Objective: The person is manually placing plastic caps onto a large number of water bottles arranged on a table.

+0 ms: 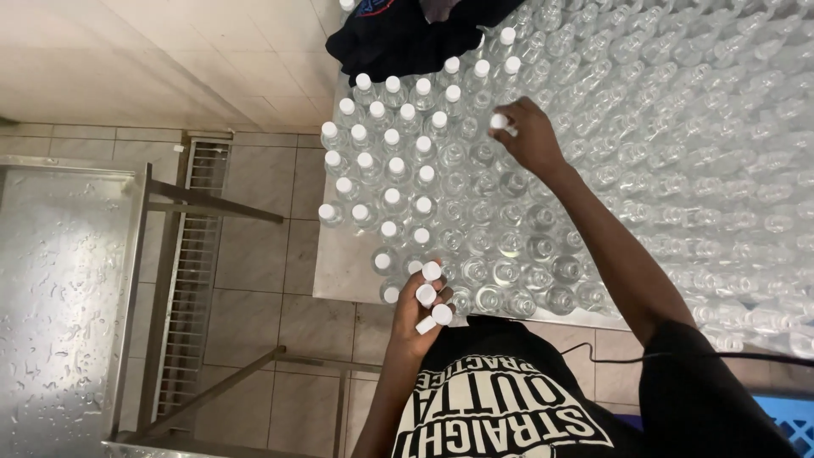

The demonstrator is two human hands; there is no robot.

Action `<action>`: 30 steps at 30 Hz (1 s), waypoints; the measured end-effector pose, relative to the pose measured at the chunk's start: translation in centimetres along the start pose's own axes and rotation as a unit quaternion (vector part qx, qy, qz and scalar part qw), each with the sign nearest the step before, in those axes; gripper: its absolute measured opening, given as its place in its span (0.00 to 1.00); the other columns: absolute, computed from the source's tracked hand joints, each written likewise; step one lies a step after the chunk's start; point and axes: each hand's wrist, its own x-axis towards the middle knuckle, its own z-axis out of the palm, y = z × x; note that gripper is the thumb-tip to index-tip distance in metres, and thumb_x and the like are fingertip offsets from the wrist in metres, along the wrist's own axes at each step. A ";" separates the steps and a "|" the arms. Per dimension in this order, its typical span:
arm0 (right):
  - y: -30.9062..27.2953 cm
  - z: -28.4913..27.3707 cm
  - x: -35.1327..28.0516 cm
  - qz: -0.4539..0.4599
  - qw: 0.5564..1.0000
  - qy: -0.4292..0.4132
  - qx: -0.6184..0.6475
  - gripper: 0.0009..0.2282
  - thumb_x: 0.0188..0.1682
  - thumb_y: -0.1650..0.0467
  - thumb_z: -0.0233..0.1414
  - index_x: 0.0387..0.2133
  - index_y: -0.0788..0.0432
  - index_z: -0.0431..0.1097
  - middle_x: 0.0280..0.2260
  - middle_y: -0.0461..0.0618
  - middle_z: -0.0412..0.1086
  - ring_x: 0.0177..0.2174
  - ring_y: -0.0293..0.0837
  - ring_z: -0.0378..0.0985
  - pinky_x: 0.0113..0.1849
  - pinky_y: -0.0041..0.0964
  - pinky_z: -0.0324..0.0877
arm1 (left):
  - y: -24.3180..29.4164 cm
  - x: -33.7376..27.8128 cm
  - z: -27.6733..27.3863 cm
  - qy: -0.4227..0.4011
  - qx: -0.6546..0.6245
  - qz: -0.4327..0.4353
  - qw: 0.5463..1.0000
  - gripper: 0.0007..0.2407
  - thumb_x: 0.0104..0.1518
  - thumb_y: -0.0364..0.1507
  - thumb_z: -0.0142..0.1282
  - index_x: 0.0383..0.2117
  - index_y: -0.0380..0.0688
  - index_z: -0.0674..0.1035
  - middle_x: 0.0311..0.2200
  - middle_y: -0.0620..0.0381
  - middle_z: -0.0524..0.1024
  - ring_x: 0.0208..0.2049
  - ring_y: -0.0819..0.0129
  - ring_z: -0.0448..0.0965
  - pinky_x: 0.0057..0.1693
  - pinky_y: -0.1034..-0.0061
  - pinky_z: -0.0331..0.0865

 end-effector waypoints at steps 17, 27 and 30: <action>7.5 2.6 10.3 0.010 0.983 -0.181 -0.012 0.14 0.65 0.55 0.49 0.49 0.44 0.80 0.35 0.40 0.77 0.43 0.42 0.78 0.51 0.52 0.45 | -3.5 3.7 2.4 0.055 -0.037 0.026 0.997 0.08 0.63 0.29 0.59 0.46 0.50 0.81 0.23 0.66 0.71 0.19 0.79 0.63 0.27 0.80 0.59; 5.2 1.3 12.3 0.191 0.935 -0.293 0.065 0.12 0.58 0.60 0.56 0.51 0.43 0.81 0.53 0.47 0.80 0.50 0.50 0.80 0.49 0.48 0.71 | -3.3 3.8 3.9 0.098 0.000 0.006 0.995 0.12 0.61 0.30 0.60 0.50 0.48 0.81 0.22 0.67 0.72 0.19 0.80 0.64 0.27 0.80 0.59; 5.6 1.7 12.6 0.182 0.944 -0.266 0.076 0.10 0.56 0.62 0.57 0.46 0.46 0.84 0.43 0.44 0.83 0.41 0.42 0.83 0.46 0.43 0.73 | -3.2 4.3 3.1 0.077 -0.018 0.002 0.997 0.12 0.63 0.30 0.59 0.51 0.47 0.81 0.22 0.67 0.72 0.19 0.80 0.65 0.26 0.82 0.61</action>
